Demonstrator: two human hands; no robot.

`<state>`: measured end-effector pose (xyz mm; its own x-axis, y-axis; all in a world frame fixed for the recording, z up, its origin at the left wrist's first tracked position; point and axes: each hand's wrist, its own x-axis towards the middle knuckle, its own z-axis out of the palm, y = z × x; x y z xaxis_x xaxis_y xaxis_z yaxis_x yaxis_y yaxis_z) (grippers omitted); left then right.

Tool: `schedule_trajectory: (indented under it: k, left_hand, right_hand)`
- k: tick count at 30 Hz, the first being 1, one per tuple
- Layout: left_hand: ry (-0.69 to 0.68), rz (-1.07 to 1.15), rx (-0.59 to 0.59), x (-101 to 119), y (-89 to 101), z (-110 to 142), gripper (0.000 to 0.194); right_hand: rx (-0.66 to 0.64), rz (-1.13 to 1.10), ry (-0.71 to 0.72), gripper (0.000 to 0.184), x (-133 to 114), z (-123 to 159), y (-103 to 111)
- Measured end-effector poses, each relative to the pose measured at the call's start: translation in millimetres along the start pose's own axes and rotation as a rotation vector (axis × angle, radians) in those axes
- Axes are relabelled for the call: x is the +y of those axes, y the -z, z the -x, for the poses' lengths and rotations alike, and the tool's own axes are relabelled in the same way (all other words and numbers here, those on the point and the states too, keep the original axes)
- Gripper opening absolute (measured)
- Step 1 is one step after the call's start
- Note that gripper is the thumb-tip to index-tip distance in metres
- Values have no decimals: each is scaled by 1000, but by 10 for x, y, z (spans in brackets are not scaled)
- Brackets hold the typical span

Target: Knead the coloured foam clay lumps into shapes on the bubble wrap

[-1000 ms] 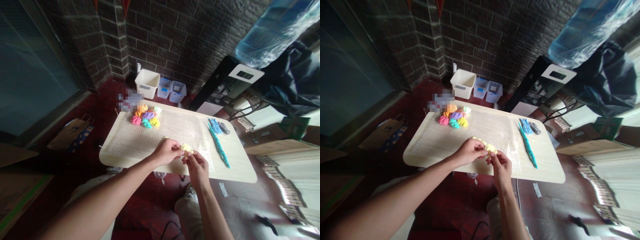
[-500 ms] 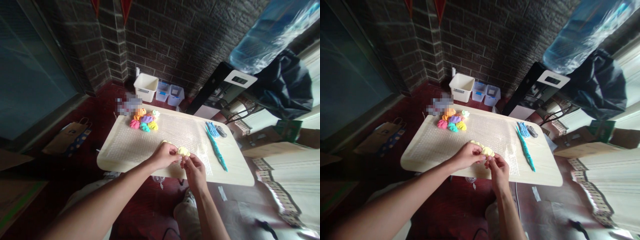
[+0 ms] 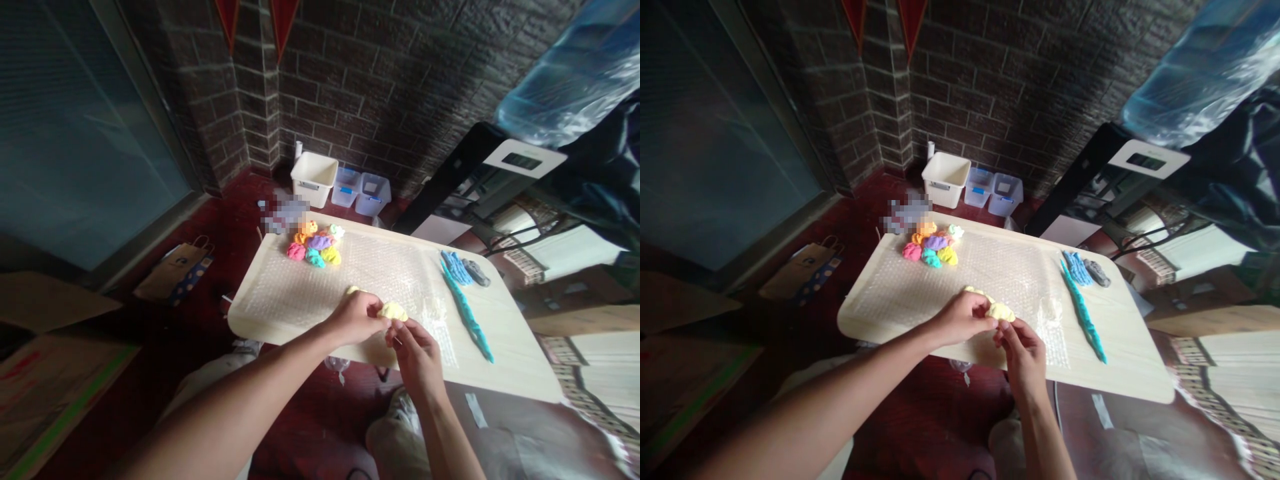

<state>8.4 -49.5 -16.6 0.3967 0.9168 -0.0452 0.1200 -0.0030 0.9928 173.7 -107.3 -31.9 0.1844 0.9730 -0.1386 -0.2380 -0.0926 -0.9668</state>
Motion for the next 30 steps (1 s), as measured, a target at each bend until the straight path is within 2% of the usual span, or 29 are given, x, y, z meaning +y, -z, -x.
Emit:
schedule_trajectory:
  k: [5, 10, 16, 18, 25, 30]
  left_hand:
    - [-5, -5, 47, 45, 8, 33, 21]
    - [-81, -29, 51, 67, 36, 36, 14]
    - [-58, -236, 132, 131, 72, 55, 17]
    - [-51, -242, 126, 149, 72, 65, 18]
    - [-26, -3, 40, 31, -5, -10, 30]
    - [106, 203, 13, 12, -25, -37, 40]
  right_hand:
    - [-2, -3, 3, 32, -8, -7, -8]
    - [10, 14, -2, 32, 5, -11, 8]
    - [16, 3, -3, 28, 12, -10, 14]
    - [14, -11, -19, 28, 10, -9, 19]
    - [53, -127, -86, 32, -17, -19, 89]
    - [95, -137, -52, 32, -34, -18, 86]
